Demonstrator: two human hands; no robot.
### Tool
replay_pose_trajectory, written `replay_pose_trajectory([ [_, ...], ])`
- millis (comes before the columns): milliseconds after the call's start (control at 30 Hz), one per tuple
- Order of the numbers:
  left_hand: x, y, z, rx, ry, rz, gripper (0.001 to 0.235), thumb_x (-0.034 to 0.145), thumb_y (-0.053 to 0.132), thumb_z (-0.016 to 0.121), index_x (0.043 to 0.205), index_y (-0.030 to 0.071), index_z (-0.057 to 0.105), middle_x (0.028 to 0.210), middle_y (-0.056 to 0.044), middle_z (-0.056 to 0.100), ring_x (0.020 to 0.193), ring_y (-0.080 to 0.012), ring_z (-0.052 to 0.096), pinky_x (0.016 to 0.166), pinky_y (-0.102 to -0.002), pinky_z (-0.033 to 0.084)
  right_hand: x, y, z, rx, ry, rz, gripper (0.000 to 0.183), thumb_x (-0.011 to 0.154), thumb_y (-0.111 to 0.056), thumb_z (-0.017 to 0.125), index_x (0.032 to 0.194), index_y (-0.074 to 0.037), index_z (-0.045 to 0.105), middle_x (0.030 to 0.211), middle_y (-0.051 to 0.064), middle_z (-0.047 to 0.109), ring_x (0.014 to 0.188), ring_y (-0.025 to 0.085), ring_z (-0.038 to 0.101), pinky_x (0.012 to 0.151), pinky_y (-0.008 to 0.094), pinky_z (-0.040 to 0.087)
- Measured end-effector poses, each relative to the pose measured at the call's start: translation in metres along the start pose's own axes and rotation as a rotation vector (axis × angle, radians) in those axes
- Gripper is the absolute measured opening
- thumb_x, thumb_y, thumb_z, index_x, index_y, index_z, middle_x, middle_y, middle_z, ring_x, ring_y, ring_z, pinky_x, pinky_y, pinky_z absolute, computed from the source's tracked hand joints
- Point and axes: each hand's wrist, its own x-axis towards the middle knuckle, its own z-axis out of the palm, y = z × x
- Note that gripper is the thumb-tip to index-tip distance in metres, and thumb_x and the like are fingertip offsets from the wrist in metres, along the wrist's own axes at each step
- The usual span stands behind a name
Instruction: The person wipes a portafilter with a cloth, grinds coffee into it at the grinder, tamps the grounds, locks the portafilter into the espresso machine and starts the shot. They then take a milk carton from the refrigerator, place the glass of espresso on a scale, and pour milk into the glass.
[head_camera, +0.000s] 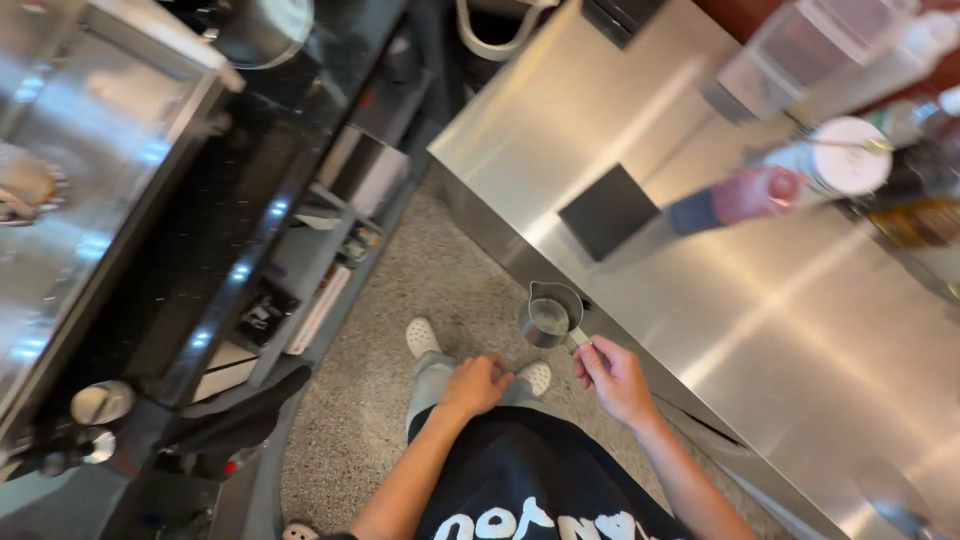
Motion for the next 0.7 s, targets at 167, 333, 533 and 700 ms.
replay_pose_trajectory([
  [167, -0.003, -0.074, -0.041, -0.067, 0.033, -0.037, 0.037, 0.089, 0.036, 0.072, 0.115, 0.010, 0.070, 0.095, -0.011, 0.076, 0.101, -0.0320, 0.070, 0.089, -0.044, 0.054, 0.060, -0.042, 0.060, -0.083, -0.062, 0.027, 0.031, 0.103, -0.028, 0.055, 0.091, -0.002, 0.067, 0.069, 0.003, 0.063, 0.060, 0.010, 0.059, 0.056, 0.027, 0.050],
  [333, -0.003, -0.107, -0.099, -0.036, 0.002, -0.079, 0.037, 0.090, 0.038, 0.072, 0.116, 0.012, 0.070, 0.097, -0.011, 0.076, 0.100, -0.0312, 0.071, 0.089, -0.044, 0.054, 0.090, -0.073, 0.109, -0.110, -0.038, 0.039, 0.030, 0.102, -0.027, 0.060, 0.090, 0.000, 0.065, 0.070, 0.003, 0.063, 0.061, 0.010, 0.058, 0.057, 0.027, 0.049],
  [533, 0.017, -0.121, -0.138, -0.105, 0.027, 0.000, 0.029, 0.089, 0.029, 0.075, 0.110, 0.009, 0.073, 0.101, -0.012, 0.076, 0.100, -0.0291, 0.071, 0.089, -0.041, 0.055, 0.086, -0.063, 0.132, 0.090, 0.032, -0.014, 0.026, 0.101, -0.025, 0.060, 0.095, 0.000, 0.067, 0.076, 0.004, 0.066, 0.068, 0.011, 0.061, 0.061, 0.027, 0.051],
  [700, 0.011, -0.057, -0.150, -0.140, 0.079, 0.142, 0.026, 0.087, 0.025, 0.074, 0.105, 0.006, 0.075, 0.094, -0.011, 0.077, 0.088, -0.0245, 0.073, 0.081, -0.038, 0.057, 0.036, -0.052, 0.119, 0.208, 0.132, -0.056, 0.018, 0.096, -0.020, 0.065, 0.098, -0.003, 0.068, 0.078, 0.003, 0.067, 0.069, 0.010, 0.064, 0.064, 0.026, 0.053],
])
